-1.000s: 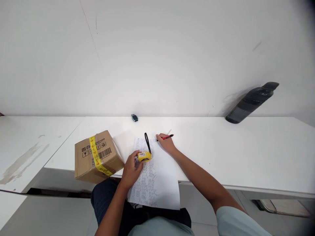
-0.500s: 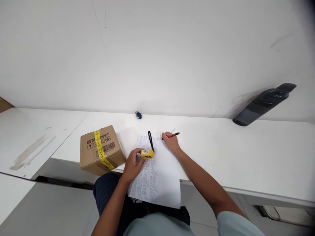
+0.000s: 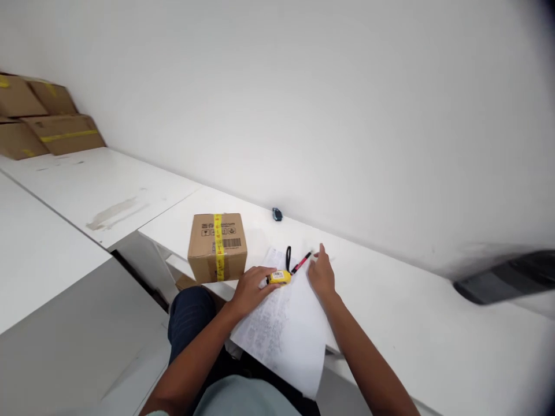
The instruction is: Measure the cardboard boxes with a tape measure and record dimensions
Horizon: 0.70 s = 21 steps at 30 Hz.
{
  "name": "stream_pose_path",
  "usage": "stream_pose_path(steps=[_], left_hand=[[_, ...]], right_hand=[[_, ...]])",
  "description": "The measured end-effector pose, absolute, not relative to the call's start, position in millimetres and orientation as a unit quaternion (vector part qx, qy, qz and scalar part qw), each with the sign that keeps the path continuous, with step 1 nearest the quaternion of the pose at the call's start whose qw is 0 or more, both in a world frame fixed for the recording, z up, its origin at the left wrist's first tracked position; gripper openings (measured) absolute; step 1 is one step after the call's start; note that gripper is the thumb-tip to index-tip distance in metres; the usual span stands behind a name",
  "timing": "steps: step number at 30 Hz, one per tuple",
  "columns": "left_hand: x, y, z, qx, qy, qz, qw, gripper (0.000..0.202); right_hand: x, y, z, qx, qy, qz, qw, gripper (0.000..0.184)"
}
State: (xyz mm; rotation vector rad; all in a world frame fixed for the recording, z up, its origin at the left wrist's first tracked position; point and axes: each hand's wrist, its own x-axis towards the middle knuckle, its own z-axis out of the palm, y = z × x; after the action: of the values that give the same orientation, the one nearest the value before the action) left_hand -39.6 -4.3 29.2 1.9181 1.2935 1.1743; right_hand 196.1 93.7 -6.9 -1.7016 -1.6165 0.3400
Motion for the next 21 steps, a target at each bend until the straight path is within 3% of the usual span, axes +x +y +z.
stream_pose_path(steps=[2, 6, 8, 12, 16, 21], left_hand=[[-43.2, -21.0, 46.5, 0.662, 0.491, 0.487, 0.289, 0.039], [-54.0, -56.3, 85.2, 0.535, 0.449, 0.612, 0.372, 0.039], [-59.6, -67.1, 100.8, 0.490, 0.415, 0.638, 0.426, 0.040], [-76.5, -71.3, 119.1, 0.454, 0.374, 0.648, 0.484, 0.045], [-126.6, -73.7, 130.4, 0.452, 0.452, 0.618, 0.459, 0.048], [-235.5, -79.6, 139.1, 0.354, 0.548, 0.656, 0.380, 0.043]], right_hand=[[184.5, 77.7, 1.6, -0.607, -0.670, 0.151, 0.401, 0.073], [149.0, 20.6, 45.8, -0.319, -0.815, 0.201, 0.439, 0.098], [127.0, -4.4, 74.3, -0.236, -0.853, 0.170, 0.433, 0.095], [84.5, -18.0, 110.5, -0.114, -0.858, 0.129, 0.483, 0.069], [69.6, -0.1, 110.9, -0.181, -0.796, 0.175, 0.551, 0.053], [99.7, 46.5, 112.9, -0.425, -0.646, 0.254, 0.581, 0.047]])
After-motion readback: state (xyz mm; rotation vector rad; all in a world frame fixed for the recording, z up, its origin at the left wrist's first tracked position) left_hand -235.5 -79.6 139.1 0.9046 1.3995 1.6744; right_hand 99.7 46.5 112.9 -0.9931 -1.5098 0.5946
